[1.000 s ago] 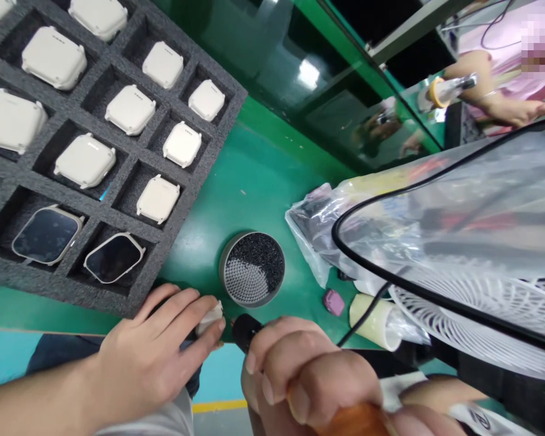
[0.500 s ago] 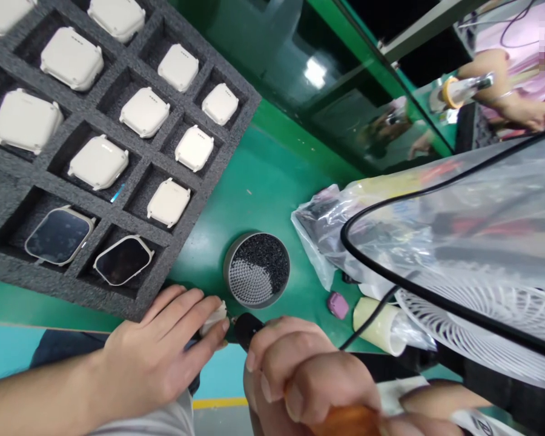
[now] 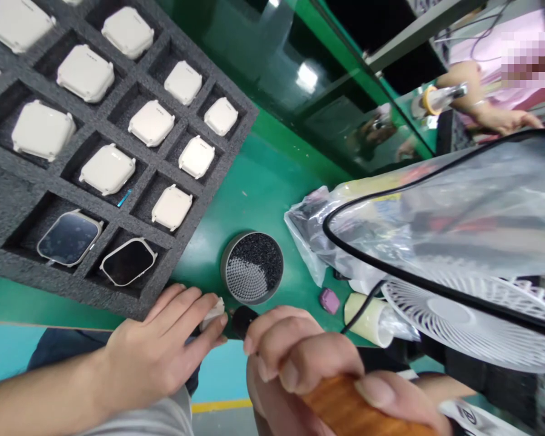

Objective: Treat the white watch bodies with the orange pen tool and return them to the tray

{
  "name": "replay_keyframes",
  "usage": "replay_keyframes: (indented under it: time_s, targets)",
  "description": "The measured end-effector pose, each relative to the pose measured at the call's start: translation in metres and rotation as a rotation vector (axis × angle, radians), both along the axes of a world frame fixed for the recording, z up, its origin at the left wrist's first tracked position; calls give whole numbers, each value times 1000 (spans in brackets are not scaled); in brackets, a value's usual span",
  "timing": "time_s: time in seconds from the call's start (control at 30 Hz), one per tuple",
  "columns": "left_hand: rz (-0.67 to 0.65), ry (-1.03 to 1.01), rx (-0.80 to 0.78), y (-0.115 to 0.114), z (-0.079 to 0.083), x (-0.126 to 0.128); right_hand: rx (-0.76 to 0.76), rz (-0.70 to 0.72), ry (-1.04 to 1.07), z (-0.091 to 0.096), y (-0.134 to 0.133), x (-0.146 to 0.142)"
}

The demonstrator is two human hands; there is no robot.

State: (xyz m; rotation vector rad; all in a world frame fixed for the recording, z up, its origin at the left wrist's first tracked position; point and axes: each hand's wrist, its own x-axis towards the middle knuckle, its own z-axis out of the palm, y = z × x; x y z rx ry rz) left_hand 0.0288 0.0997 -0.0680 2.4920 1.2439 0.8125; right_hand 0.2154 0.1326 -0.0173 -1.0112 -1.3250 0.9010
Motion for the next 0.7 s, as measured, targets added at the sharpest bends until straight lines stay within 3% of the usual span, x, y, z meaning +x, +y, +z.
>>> replay_keyframes:
  time_s: [0.13, 0.23, 0.4, 0.57, 0.7]
  targets:
    - [-21, 41, 11, -2, -1, -2, 167, -173, 207, 4, 10, -5]
    - [-87, 39, -11, -4, -3, -3, 83, -206, 136, 15, 16, -7]
    - [-2, 38, 45, -5, -5, 0, -95, -147, 49, 25, 8, 3]
    - [-86, 3, -7, -3, -2, -2, -108, -127, 46, 21, 8, 4]
    - [-74, -2, 22, 0, 1, -3, 8, -216, 87, 12, 12, -4]
